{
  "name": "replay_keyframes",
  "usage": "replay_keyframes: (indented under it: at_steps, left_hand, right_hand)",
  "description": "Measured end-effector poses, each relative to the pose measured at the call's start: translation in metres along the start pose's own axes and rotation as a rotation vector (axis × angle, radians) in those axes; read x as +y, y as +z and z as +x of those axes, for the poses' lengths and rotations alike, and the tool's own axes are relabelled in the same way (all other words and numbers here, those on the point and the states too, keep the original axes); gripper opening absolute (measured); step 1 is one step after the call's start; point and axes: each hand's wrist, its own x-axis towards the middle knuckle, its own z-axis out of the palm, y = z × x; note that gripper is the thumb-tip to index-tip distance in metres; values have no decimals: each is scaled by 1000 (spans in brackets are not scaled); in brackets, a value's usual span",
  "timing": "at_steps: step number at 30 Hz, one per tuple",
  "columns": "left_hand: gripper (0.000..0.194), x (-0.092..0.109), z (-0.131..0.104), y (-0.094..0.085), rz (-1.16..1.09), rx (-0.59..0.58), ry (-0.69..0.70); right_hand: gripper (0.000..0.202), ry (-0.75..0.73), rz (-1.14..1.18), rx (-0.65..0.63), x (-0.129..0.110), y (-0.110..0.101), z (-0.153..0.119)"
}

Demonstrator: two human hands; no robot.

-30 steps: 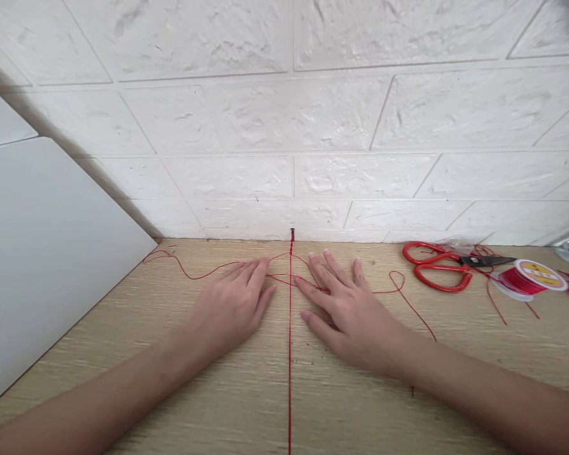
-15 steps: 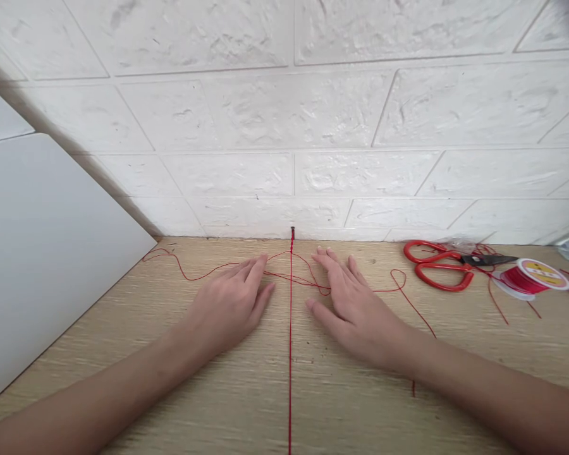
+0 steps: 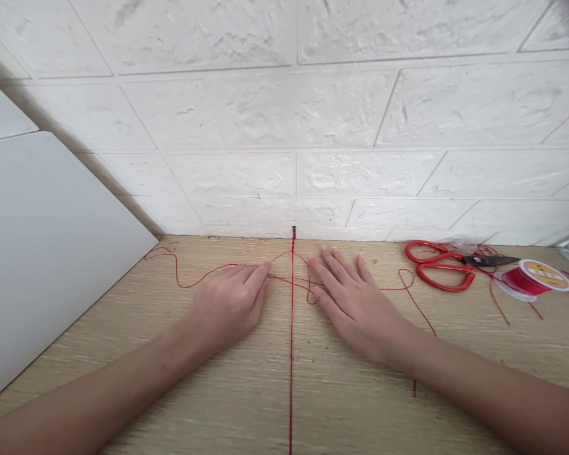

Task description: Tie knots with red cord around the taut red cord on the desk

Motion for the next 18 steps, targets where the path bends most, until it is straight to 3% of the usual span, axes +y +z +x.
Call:
replay_keyframes:
  at_steps: [7,14,18]
  left_hand:
    - [30,1,-1,-2,87,-31,-24]
    - [37,9,2,-7,203,-138,-102]
    - [37,9,2,-8,183,-114,-137]
  right_hand:
    - [53,-98,-18,-4,-1,-2,0]
    - [58,-75,-48,-2,-2,0,-1]
    - [60,-47,-66,-2,-3,1,-1]
